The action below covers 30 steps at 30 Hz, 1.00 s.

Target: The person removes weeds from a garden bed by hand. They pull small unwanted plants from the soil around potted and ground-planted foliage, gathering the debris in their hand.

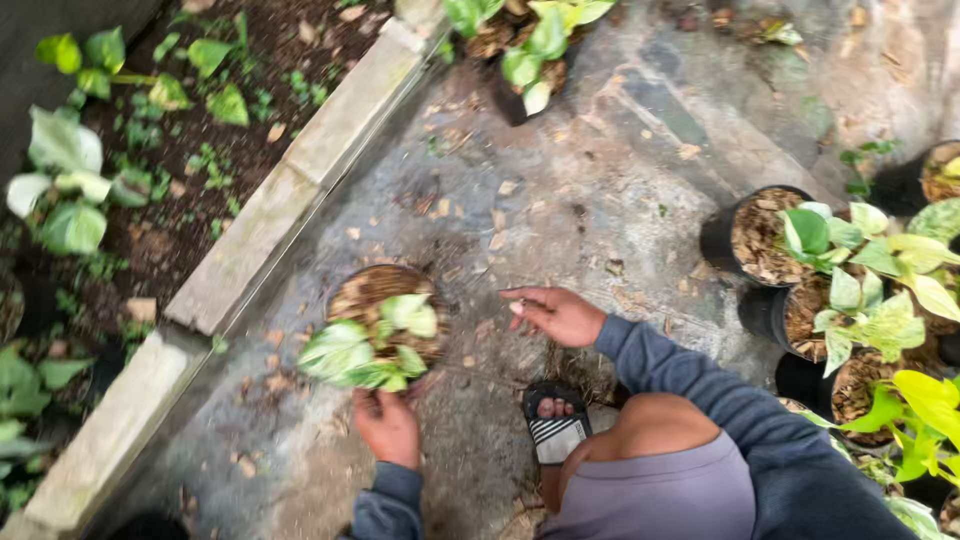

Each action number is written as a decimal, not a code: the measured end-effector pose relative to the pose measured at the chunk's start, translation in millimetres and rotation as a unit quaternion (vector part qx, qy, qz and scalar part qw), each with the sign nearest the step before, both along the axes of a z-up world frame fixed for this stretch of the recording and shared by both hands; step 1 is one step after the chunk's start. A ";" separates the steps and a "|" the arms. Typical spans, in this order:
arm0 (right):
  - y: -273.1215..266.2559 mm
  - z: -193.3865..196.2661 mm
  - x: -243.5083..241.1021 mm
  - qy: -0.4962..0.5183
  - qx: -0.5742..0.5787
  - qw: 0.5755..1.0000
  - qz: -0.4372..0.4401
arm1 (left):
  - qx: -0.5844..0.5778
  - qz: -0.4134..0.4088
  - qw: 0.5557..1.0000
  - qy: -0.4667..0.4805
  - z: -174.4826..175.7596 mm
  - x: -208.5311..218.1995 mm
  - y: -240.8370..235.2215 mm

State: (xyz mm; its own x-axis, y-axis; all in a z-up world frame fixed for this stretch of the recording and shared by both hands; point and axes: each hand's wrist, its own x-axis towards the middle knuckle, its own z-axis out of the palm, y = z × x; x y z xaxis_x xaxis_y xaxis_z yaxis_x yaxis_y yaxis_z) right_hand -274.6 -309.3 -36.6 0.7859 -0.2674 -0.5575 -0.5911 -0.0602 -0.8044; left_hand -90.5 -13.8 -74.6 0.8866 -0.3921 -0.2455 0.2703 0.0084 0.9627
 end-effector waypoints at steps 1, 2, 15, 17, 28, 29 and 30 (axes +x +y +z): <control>-2.3 3.9 -1.3 -0.025 0.026 0.999 -0.038 | 0.016 -0.043 0.999 0.014 5.0 -6.6 -20.2; -2.4 4.9 -4.3 -0.051 0.051 0.995 -0.075 | 0.032 -0.086 0.995 0.026 9.2 -13.1 -40.4; -21.0 -69.5 -173.9 -0.050 -0.103 0.928 -0.354 | 0.194 -0.406 0.890 -0.076 64.2 -94.6 -174.8; -27.5 -78.9 -187.2 -0.086 -0.055 0.898 -0.428 | 0.163 -0.465 0.867 -0.075 75.7 -90.4 -168.2; -89.1 -89.9 -201.7 -0.052 0.091 0.828 -0.551 | 0.413 -0.476 0.660 -0.409 6.6 -21.1 -29.2; -89.3 -85.5 -199.6 -0.040 0.098 0.828 -0.550 | 0.440 -0.459 0.615 -0.467 -5.5 -8.8 -24.5; -87.3 -80.1 -197.1 -0.029 0.105 0.829 -0.548 | 0.464 -0.439 0.565 -0.522 -14.7 -1.2 -19.5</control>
State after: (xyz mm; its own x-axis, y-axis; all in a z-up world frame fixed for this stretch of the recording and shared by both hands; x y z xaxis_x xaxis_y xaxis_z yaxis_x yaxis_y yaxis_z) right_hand -471.7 -396.7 -116.7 0.1612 -0.7400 -0.6530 -0.1575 0.6338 -0.7573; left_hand -91.7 -33.3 -89.3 0.3025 -0.9250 -0.2301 -0.9412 -0.3279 0.0808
